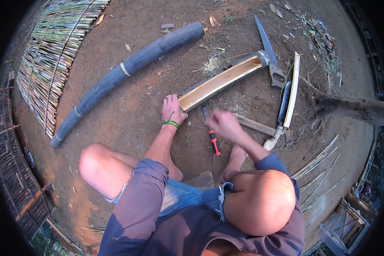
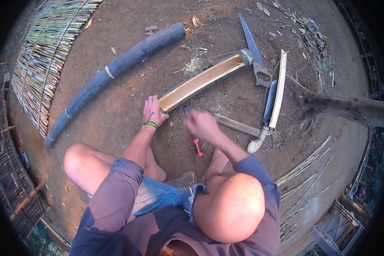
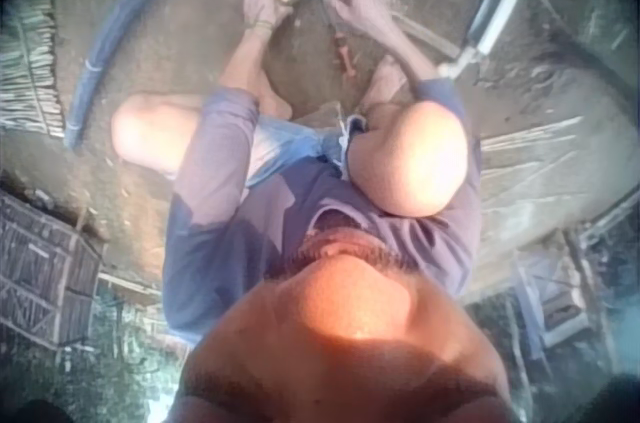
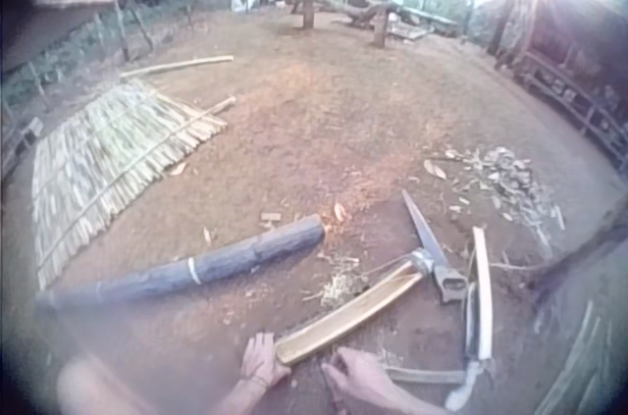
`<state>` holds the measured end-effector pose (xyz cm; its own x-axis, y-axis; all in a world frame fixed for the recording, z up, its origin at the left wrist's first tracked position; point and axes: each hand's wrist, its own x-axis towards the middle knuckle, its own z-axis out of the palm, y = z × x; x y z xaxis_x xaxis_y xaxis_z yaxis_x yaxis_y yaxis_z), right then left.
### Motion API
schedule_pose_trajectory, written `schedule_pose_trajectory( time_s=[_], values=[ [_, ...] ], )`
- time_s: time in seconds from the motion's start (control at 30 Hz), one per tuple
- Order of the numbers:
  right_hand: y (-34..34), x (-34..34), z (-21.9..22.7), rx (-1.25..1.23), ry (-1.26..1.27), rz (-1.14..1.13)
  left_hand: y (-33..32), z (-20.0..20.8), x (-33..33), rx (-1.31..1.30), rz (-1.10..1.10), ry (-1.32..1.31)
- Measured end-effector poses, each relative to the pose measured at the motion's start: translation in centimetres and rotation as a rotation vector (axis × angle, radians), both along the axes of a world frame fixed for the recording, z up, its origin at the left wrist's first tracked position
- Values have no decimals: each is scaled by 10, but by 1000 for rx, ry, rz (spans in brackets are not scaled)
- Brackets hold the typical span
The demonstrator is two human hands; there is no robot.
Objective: The person sits on the ground and uses a chisel and a small axe to split a section of bamboo. They position the chisel on the bamboo, strike it with the axe to drive it in, and then pry the bamboo apart to create flat planks.
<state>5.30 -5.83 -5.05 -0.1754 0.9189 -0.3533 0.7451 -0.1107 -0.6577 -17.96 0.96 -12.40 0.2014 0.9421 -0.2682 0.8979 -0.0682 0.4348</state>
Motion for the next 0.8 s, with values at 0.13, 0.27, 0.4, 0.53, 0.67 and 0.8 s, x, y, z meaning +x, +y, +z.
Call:
schedule_pose_trajectory(
  time_s=[0.13, 0.27, 0.4, 0.53, 0.67, 0.8],
  values=[
    [-82, -13, -12, -237, -301, 231, -1, -1, 0, 26, 28, -26],
    [-87, -21, 9, -302, -380, 172, -3, -1, -5, 7, 73, -33],
    [-95, -2, 3, -359, -288, 13, 3, 6, -2, -29, 55, -81],
    [-110, 31, -12, -460, 74, -338, 3, 0, -11, -55, 36, -106],
    [-74, 58, 54, -314, 37, -128, -4, 1, -13, -8, 66, -104],
    [-3, 70, 99, -67, -109, 179, -11, -9, -11, 47, 69, -78]
  ],
)
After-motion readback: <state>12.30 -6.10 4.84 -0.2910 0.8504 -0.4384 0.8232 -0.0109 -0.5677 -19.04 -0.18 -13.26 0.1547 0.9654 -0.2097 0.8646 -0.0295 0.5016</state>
